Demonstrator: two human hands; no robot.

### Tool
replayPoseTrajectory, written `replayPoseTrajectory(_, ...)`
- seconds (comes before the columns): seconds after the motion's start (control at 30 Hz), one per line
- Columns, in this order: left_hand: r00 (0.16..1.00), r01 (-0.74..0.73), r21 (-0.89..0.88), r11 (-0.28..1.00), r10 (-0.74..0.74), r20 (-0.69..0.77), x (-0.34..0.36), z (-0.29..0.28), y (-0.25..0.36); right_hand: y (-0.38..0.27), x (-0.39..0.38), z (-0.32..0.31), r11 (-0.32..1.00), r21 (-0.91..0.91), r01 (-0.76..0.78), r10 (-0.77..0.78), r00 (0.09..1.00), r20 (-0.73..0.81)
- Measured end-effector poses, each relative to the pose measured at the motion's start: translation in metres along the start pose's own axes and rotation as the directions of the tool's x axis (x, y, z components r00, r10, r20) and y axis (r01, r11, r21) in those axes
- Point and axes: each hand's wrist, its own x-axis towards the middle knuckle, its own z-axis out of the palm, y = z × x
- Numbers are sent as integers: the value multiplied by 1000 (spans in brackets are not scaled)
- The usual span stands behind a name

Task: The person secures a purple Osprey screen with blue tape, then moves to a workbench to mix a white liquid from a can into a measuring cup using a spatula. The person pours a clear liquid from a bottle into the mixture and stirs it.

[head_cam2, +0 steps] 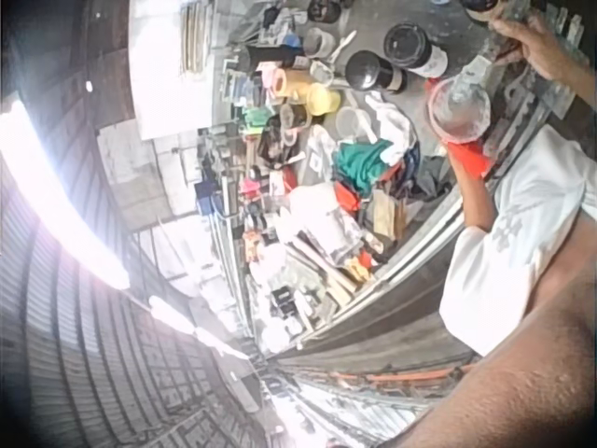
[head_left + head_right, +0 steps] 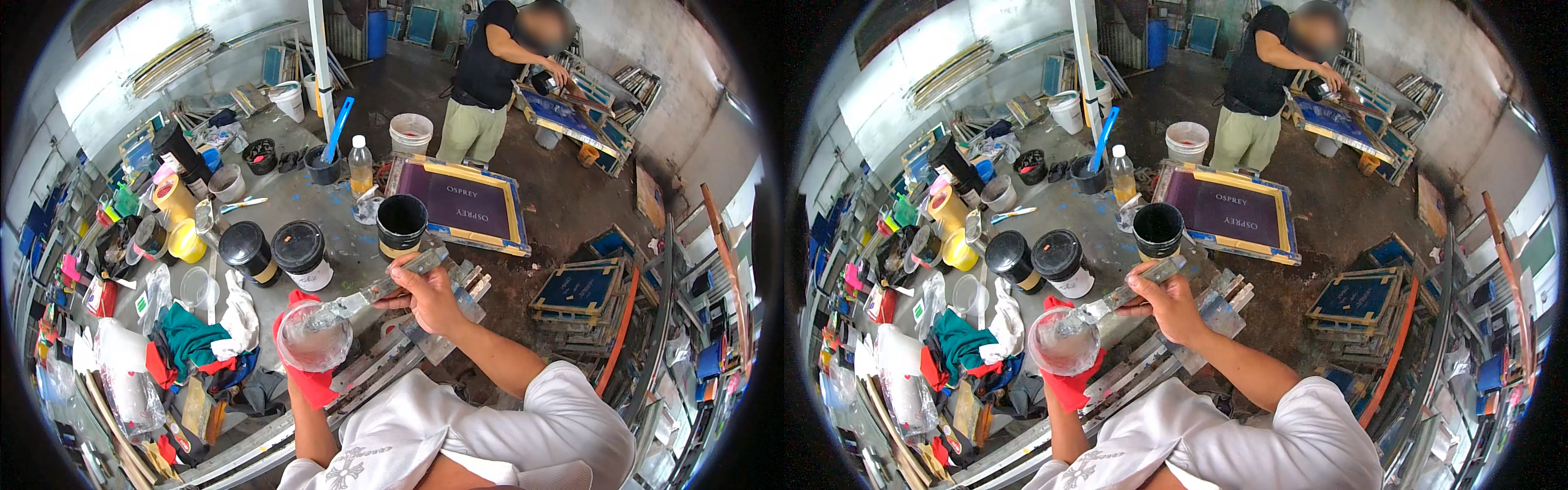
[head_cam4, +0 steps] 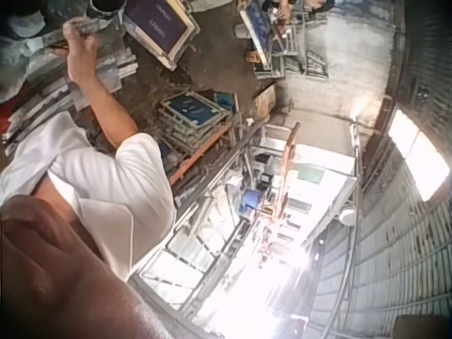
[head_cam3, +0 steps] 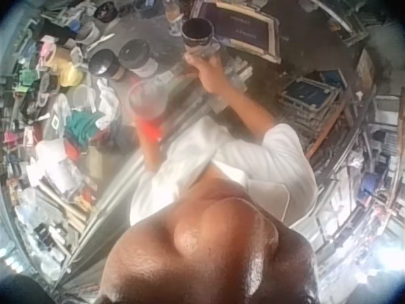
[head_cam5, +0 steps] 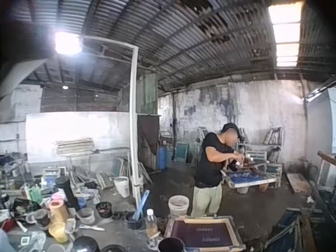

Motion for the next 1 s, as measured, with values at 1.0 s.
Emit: replayPoseTrajectory(1.0,971,-126,-115,985,98,-220,-7,11,-16,4,-14,36,994,-32,106,-109,985,-132)
